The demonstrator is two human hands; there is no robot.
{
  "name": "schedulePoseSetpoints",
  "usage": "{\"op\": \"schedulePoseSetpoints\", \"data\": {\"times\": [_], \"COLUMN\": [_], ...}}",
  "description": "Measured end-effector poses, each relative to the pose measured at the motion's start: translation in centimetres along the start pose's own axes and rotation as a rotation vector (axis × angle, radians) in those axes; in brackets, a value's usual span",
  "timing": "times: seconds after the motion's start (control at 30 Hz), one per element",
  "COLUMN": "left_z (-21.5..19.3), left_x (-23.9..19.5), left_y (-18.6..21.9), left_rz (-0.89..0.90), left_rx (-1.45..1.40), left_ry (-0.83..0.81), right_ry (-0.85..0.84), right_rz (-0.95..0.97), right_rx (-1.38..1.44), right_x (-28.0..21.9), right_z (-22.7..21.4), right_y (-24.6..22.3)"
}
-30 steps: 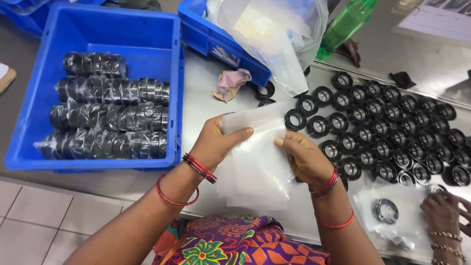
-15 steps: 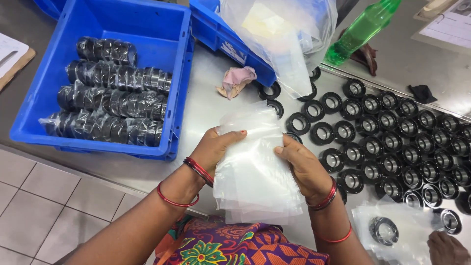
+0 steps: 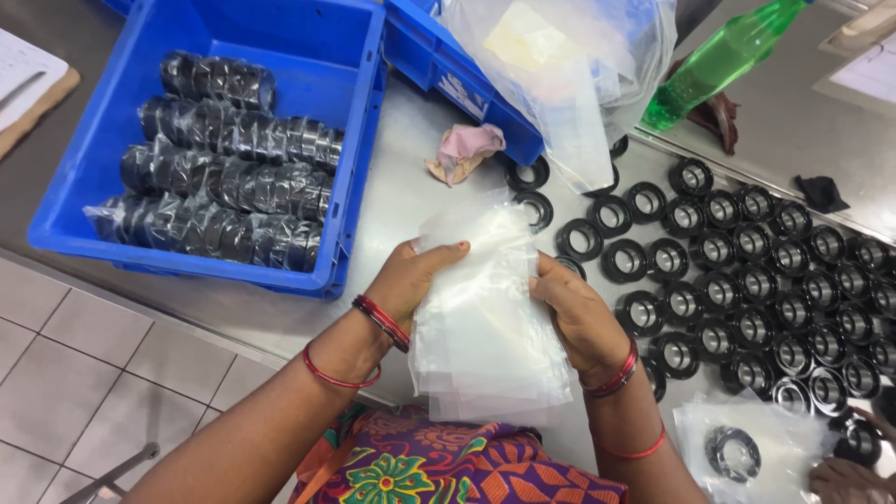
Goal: Packing metal parts into plastic bags at a manufacturing station.
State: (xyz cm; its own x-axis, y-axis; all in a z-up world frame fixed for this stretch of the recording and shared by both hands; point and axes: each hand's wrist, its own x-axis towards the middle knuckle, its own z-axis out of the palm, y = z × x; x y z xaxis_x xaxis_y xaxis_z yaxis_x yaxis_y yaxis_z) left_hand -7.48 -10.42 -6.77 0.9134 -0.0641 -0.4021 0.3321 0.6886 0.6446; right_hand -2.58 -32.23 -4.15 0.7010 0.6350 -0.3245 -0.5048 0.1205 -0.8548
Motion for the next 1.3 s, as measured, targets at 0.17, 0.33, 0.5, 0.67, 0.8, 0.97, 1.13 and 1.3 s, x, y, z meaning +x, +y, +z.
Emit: {"op": "schedulePoseSetpoints", "data": {"times": [0.17, 0.33, 0.5, 0.67, 0.8, 0.97, 1.13, 1.3], "left_z": [-0.5, -1.3, -1.4, -1.0, -1.5, -1.7, -1.9, -2.0], "left_x": [0.2, 0.4, 0.2, -0.4, -0.1, 0.1, 0.0, -0.2], "left_y": [0.1, 0.0, 0.0, 0.1, -0.5, -0.9, -1.4, -1.3], "left_rz": [0.012, 0.034, 0.054, 0.068, 0.093, 0.109, 0.223, 0.275], "left_rx": [0.016, 0.03, 0.03, -0.004, -0.008, 0.047, 0.236, 0.374], "left_ry": [0.031, 0.052, 0.059, 0.063, 0.054, 0.073, 0.108, 0.129], "right_ry": [-0.049, -0.05, -0.068, -0.058, -0.055, -0.036, 0.133, 0.043], "right_rz": [-0.013, -0.009, -0.005, -0.008, -0.009, -0.01, 0.012, -0.047], "right_rx": [0.007, 0.02, 0.05, 0.045, 0.004, -0.007, -0.061, -0.24], "right_x": [0.6, 1.2, 1.4, 1.3, 1.1, 1.3, 1.5, 1.5], "right_z": [0.0, 0.1, 0.4, 0.6, 0.8, 0.1, 0.4, 1.7], "right_y": [0.4, 0.8, 0.7, 0.8, 0.7, 1.6, 2.2, 2.4]}}
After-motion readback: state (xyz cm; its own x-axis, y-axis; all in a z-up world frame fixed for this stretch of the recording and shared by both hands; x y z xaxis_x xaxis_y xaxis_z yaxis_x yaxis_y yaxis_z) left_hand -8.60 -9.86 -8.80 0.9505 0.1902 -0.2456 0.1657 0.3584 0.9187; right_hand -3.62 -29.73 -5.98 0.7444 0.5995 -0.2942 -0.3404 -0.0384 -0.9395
